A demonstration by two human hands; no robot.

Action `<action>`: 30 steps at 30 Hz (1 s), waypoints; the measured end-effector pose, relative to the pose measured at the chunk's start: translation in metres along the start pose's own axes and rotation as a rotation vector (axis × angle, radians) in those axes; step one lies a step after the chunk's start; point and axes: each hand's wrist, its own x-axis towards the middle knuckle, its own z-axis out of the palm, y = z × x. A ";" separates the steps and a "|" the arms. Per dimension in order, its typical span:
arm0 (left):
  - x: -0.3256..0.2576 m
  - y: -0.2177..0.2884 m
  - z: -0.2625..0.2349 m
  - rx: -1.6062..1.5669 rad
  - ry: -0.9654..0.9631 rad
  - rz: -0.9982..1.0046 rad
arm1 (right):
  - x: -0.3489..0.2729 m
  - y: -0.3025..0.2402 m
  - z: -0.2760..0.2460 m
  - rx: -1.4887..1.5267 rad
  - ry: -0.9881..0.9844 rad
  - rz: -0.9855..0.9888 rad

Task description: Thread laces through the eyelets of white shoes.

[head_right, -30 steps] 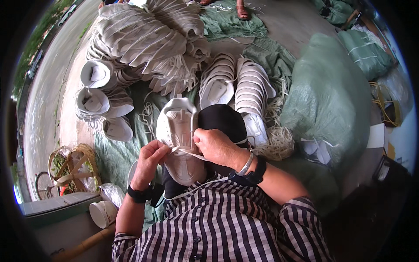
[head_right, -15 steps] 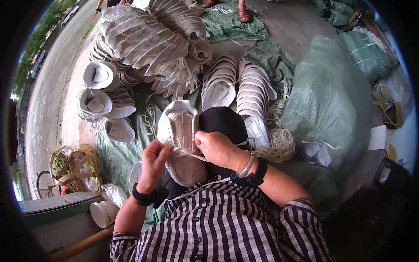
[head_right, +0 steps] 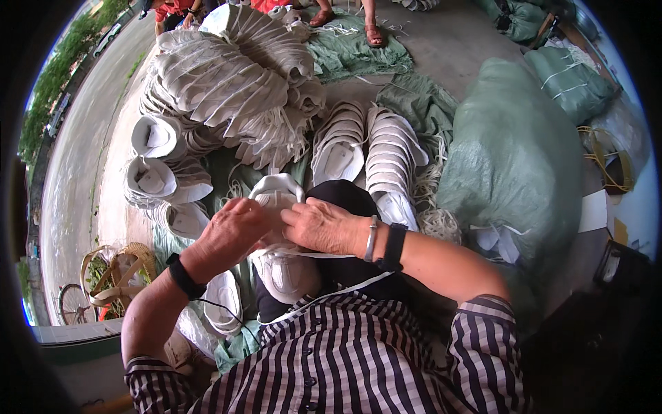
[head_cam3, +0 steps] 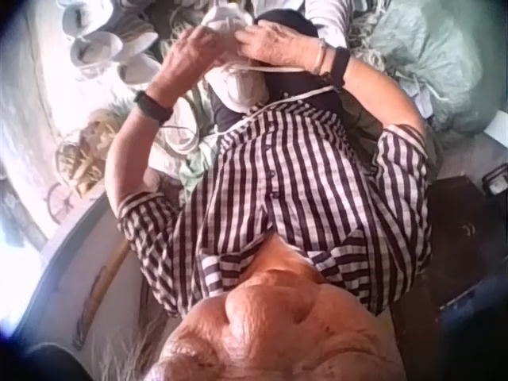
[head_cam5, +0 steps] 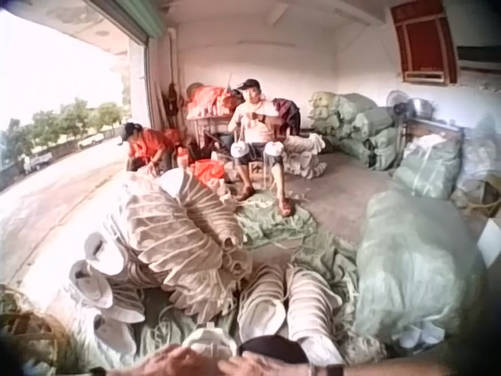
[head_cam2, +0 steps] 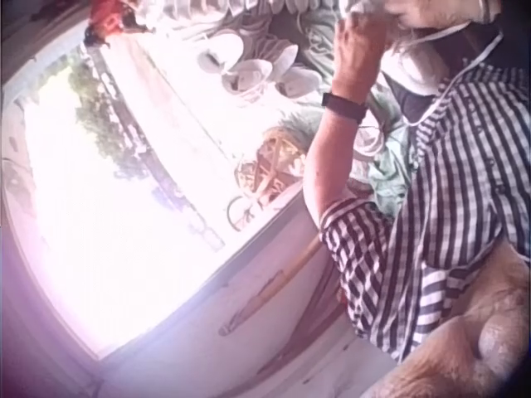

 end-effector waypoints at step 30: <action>0.001 0.010 0.027 -0.481 0.183 -0.452 | -0.018 0.020 0.011 1.766 0.625 0.894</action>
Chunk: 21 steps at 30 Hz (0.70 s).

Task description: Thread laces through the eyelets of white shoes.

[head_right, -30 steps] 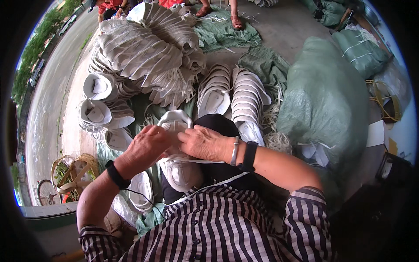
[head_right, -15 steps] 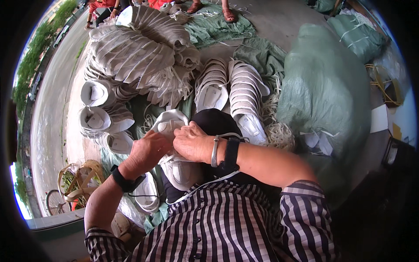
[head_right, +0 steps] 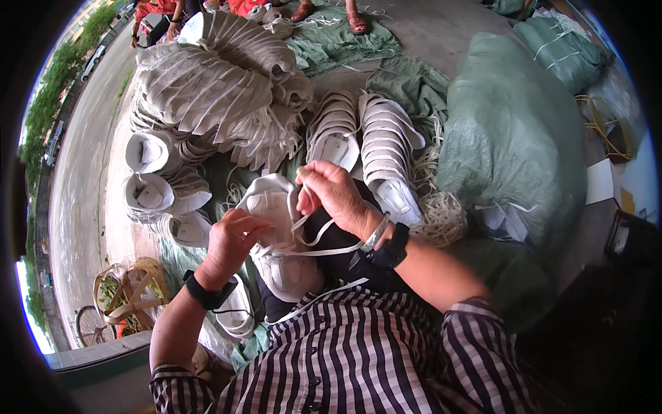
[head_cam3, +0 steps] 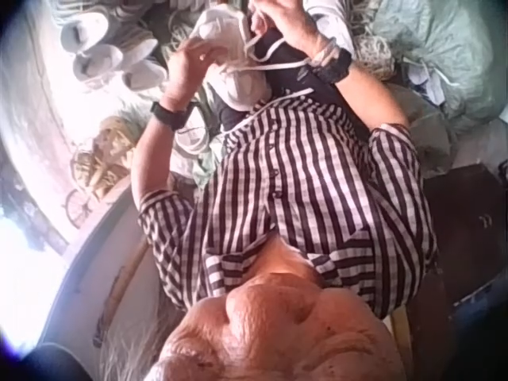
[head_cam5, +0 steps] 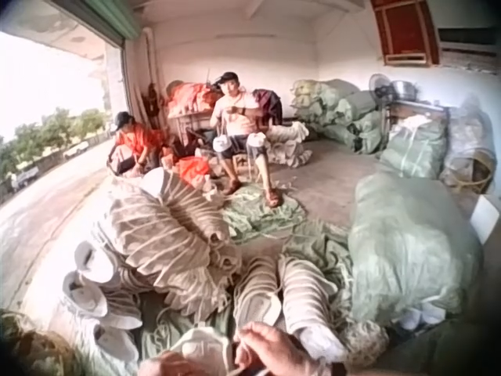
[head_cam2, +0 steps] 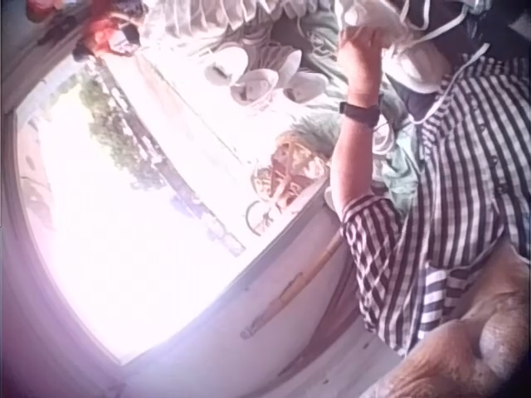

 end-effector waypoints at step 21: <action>-0.002 0.017 0.014 0.161 0.012 -0.056 | -0.009 -0.002 0.005 -0.096 -0.012 -0.054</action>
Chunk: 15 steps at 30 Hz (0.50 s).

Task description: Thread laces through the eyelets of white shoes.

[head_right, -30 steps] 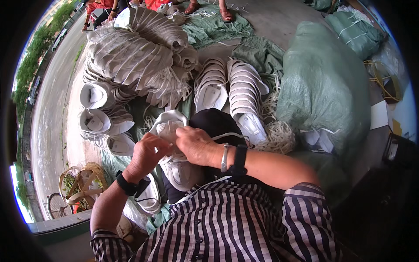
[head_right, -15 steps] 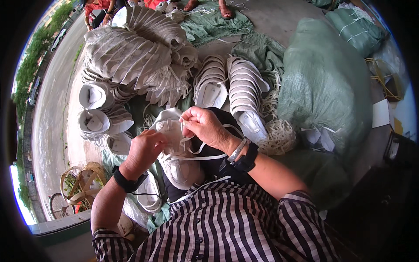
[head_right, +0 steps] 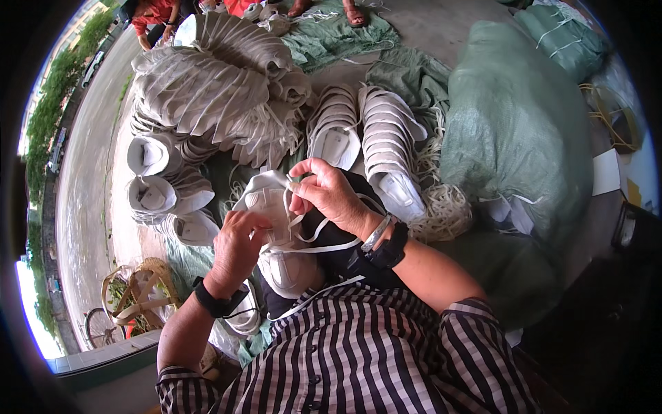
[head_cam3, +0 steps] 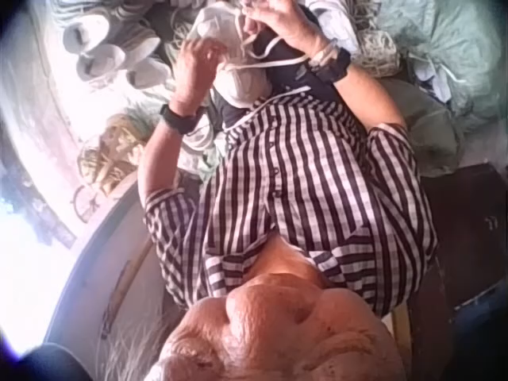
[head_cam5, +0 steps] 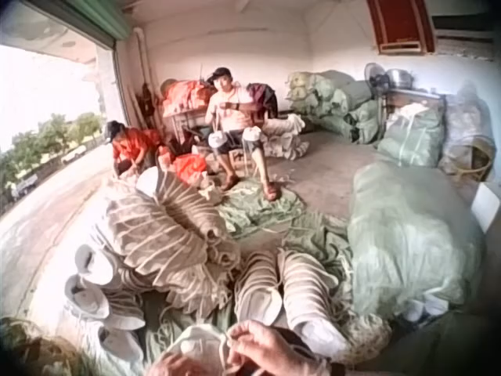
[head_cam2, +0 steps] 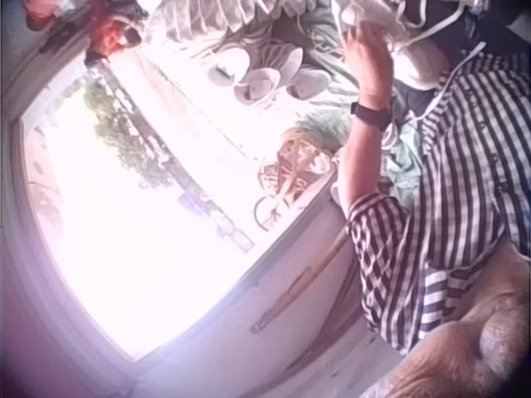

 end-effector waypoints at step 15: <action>0.008 0.009 0.008 0.383 -0.109 0.268 | -0.001 -0.007 0.010 -0.417 -0.037 -0.034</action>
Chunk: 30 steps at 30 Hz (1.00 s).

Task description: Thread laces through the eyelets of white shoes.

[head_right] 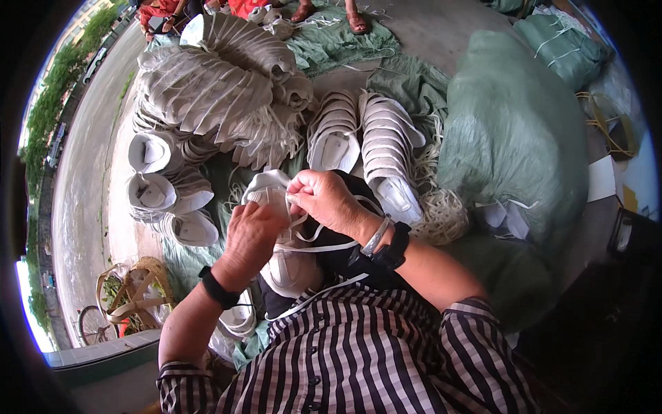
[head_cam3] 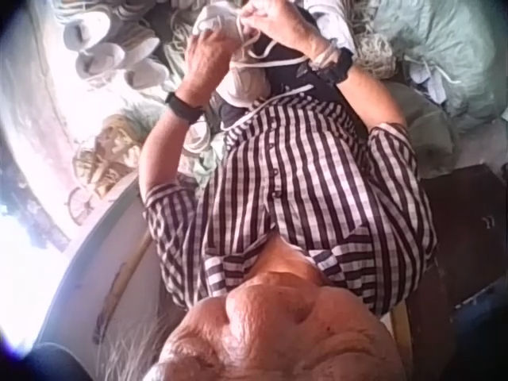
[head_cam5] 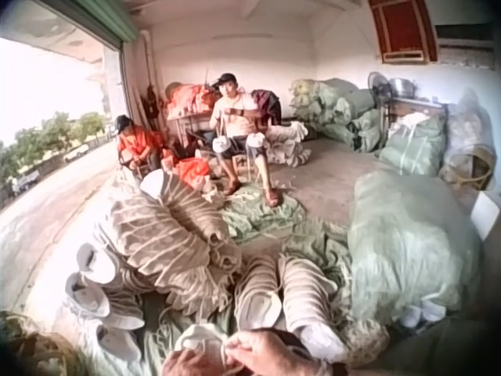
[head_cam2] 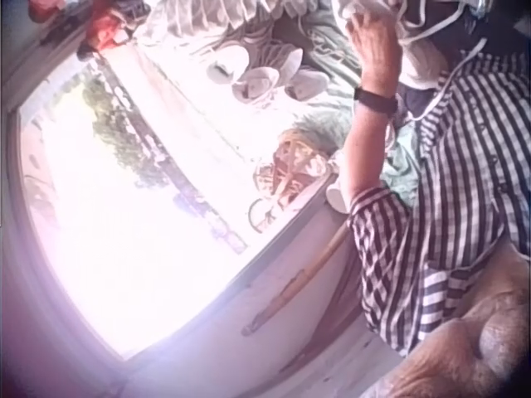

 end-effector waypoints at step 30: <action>-0.022 -0.016 0.002 -0.279 0.135 -0.166 | -0.002 0.001 0.008 -0.070 0.028 0.067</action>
